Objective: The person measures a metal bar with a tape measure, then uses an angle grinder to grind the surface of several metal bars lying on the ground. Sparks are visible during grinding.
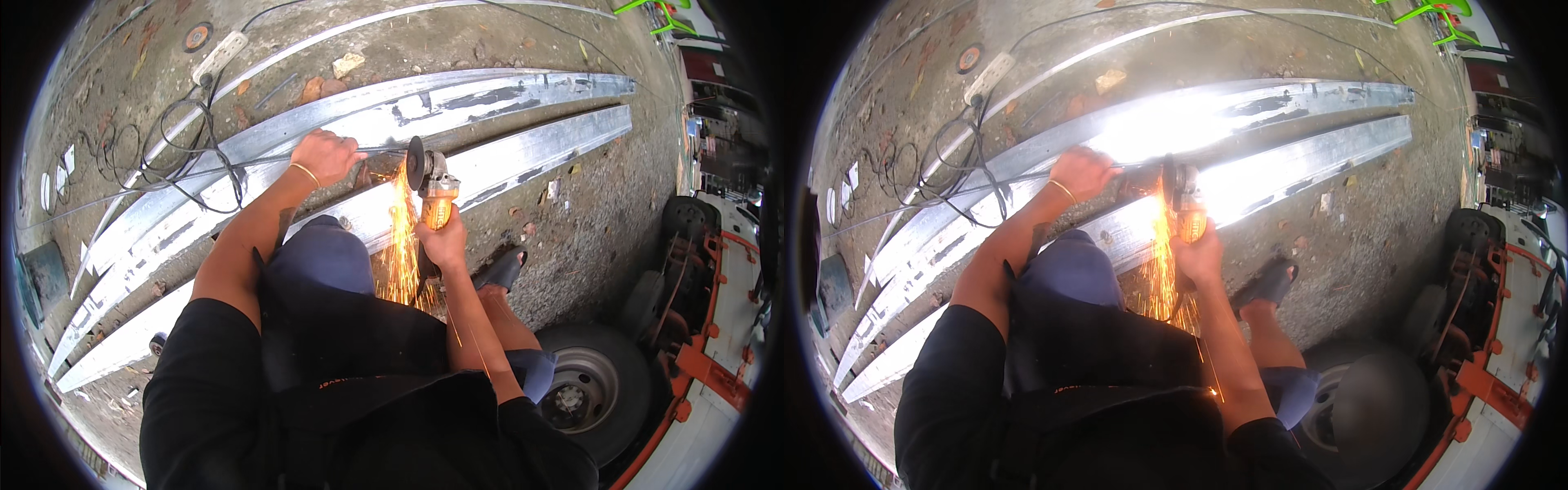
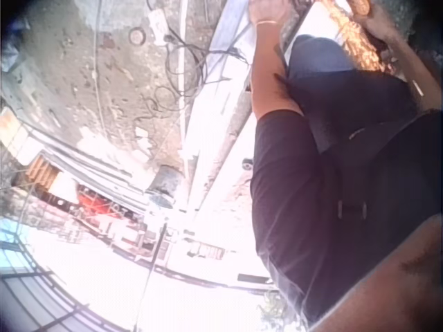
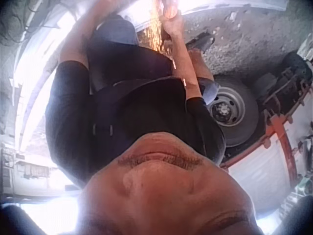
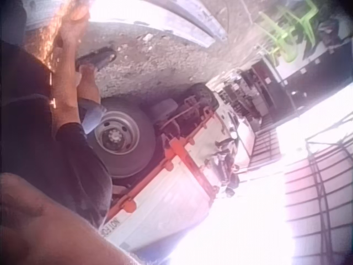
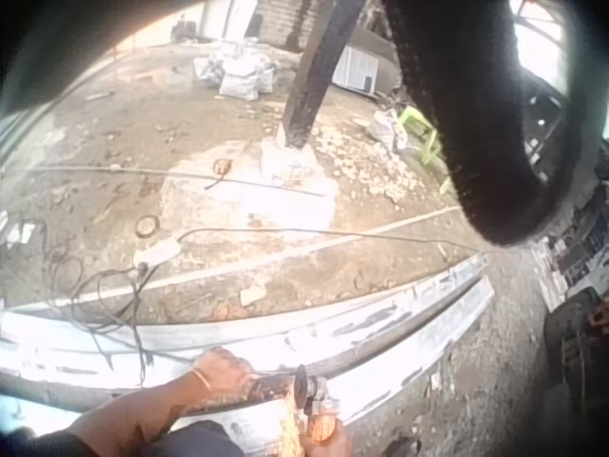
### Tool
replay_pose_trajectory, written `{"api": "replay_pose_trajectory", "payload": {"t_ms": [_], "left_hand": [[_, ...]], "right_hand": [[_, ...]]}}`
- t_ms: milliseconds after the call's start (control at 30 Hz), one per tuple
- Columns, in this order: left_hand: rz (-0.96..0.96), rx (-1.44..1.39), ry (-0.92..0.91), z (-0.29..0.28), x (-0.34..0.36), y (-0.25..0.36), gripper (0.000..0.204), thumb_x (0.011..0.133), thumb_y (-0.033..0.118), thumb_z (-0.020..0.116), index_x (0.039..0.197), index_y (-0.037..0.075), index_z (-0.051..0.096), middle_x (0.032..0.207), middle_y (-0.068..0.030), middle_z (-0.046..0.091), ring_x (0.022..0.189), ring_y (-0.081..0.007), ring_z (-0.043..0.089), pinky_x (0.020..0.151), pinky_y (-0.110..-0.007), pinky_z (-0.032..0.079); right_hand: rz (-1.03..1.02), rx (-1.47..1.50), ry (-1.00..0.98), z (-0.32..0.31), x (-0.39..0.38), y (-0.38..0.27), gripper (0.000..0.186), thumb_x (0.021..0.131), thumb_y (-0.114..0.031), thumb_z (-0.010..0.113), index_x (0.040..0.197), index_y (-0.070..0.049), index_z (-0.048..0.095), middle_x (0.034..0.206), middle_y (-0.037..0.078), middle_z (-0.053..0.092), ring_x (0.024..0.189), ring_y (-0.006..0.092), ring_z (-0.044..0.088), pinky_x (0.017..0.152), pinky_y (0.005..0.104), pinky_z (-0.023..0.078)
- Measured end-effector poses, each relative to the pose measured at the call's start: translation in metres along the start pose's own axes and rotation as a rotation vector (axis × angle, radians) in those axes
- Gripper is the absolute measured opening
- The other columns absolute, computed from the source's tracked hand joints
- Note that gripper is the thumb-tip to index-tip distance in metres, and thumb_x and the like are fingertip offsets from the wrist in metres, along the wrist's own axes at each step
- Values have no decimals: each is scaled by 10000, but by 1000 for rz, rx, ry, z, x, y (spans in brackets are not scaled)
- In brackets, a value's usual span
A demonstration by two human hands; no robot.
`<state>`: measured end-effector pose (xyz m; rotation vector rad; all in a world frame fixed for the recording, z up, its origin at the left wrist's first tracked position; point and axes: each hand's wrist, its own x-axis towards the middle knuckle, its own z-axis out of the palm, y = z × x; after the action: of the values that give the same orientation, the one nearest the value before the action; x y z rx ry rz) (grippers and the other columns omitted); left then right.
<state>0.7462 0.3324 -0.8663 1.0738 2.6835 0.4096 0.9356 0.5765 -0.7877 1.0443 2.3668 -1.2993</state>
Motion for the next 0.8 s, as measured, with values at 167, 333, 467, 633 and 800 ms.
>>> {"api": "replay_pose_trajectory", "payload": {"t_ms": [167, 333, 467, 633, 800], "left_hand": [[14, -10, 48, 0, 2, -2, 430, 1070, 463, 542, 950, 91, 721, 872, -148, 753, 875, -354, 729, 840, -486, 555], [49, -72, 217, 0, 1, 7, 377, 1023, 442, 629, 947, 75, 664, 864, -155, 738, 868, -370, 716, 821, -503, 551], [3, -120, 156, -10, -2, 4, 350, 981, 425, 686, 986, 78, 636, 907, -164, 727, 888, -379, 706, 807, -509, 549], [0, -172, 130, -18, -6, -4, 300, 982, 361, 684, 1058, 72, 668, 864, -178, 721, 877, -404, 710, 793, -507, 560], [-237, -414, 308, -29, 16, -102, 265, 1000, 313, 655, 1065, 76, 756, 958, -199, 779, 927, -420, 752, 853, -501, 588]], "right_hand": [[-57, 15, 25, 2, 1, 18, 532, 798, -143, 796, 1278, -12, 609, 1039, 171, 746, 922, 257, 728, 825, 395, 585], [-59, 295, 153, -33, -2, 16, 516, 772, -50, 797, 1243, 10, 594, 1046, 61, 698, 884, 138, 669, 775, 307, 564], [-142, 327, 280, -104, -7, -10, 486, 793, -44, 776, 1238, -7, 585, 1000, 45, 679, 817, 144, 657, 733, 299, 557], [-51, 564, 357, -169, -34, -33, 421, 831, -65, 727, 1214, -26, 557, 916, 79, 654, 681, 199, 679, 628, 348, 584], [23, 702, 475, -167, -51, -39, 394, 855, -129, 706, 1203, -32, 548, 907, 84, 630, 684, 217, 694, 601, 357, 593]]}}
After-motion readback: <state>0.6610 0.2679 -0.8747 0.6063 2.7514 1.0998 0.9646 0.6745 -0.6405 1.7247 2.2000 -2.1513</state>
